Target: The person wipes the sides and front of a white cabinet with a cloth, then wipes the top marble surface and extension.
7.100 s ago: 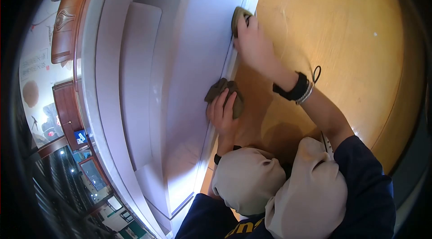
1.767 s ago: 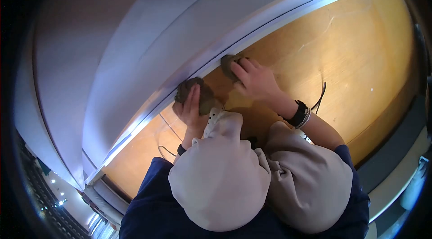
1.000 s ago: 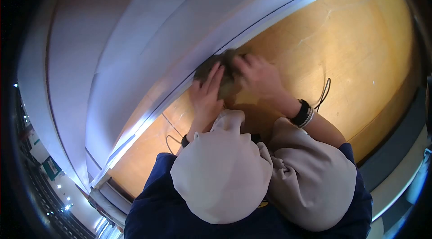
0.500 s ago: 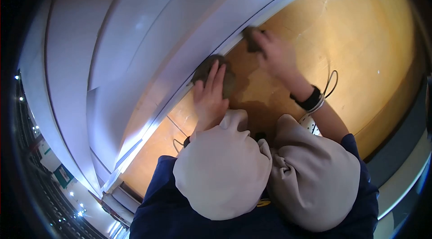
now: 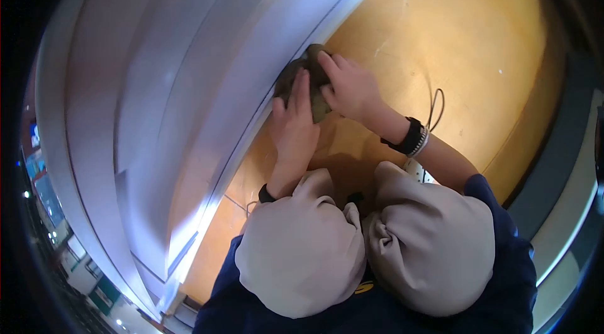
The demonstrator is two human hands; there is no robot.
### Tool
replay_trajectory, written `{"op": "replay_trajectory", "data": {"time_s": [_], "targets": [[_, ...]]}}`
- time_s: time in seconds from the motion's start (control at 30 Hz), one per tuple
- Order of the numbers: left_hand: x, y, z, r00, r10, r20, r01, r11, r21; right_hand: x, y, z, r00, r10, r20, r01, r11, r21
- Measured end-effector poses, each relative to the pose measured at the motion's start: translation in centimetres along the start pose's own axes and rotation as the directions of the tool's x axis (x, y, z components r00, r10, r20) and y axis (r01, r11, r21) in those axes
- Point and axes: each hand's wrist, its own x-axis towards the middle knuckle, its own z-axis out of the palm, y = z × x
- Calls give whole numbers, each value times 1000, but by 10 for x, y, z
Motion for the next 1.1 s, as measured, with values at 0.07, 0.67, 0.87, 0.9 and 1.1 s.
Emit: {"op": "replay_trajectory", "data": {"time_s": [0.07,0.67,0.87,0.9,1.1], "targets": [[3,6,-4,1000,-3,26,3,1000,-10,0,4,-7,1000,9,21,-9,1000,-11],[6,14,4,998,33,48,-40,989,146,98,67,-36,834,548,-64,-531,767,-359],[4,9,5,999,20,49,-28,986,162,130,97,-69,824,566,-23,-538,767,-349],[4,7,7,995,101,-26,-95,980,173,131,99,-71,817,576,-10,-546,769,-333],[4,13,6,998,65,-18,-62,988,139,89,59,-48,908,418,-20,-378,801,-463]]}}
